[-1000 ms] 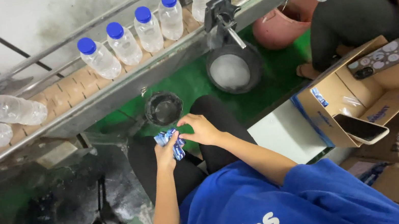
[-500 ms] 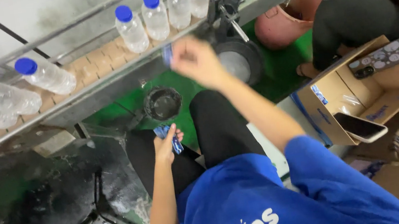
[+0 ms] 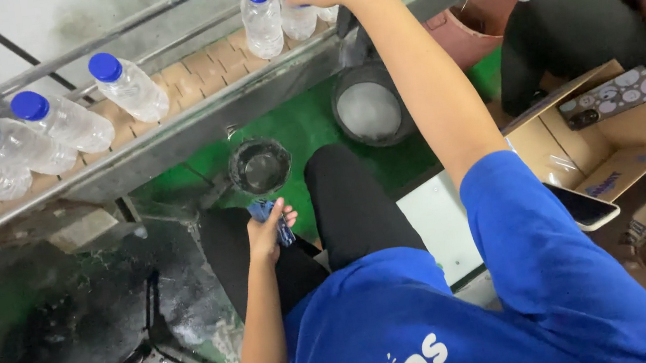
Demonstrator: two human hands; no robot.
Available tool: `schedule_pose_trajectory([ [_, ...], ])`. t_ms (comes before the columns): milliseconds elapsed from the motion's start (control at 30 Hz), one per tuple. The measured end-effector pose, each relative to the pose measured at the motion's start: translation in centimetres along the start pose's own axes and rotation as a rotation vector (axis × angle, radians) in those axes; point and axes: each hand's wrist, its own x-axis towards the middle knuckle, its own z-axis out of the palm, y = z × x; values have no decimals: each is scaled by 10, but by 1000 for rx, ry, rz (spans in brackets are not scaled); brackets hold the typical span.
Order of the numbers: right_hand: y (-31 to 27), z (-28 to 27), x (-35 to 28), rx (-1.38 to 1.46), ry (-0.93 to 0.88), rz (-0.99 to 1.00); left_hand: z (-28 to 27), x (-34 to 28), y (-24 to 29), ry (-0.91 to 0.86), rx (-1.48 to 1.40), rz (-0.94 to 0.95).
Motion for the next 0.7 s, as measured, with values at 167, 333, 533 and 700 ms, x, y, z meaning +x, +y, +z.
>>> schedule_pose_trajectory([
  [167, 21, -10, 8, 39, -176, 20, 7, 0, 9, 8, 13, -27],
  [333, 38, -4, -10, -136, -127, 234, -3, 18, -12, -7, 38, -3],
  [533, -121, 74, -139, 438, 642, -74, -17, 38, -42, -68, 170, -19],
  [700, -171, 183, -210, 597, 39, -262, -41, 25, -27, -90, 375, -114],
])
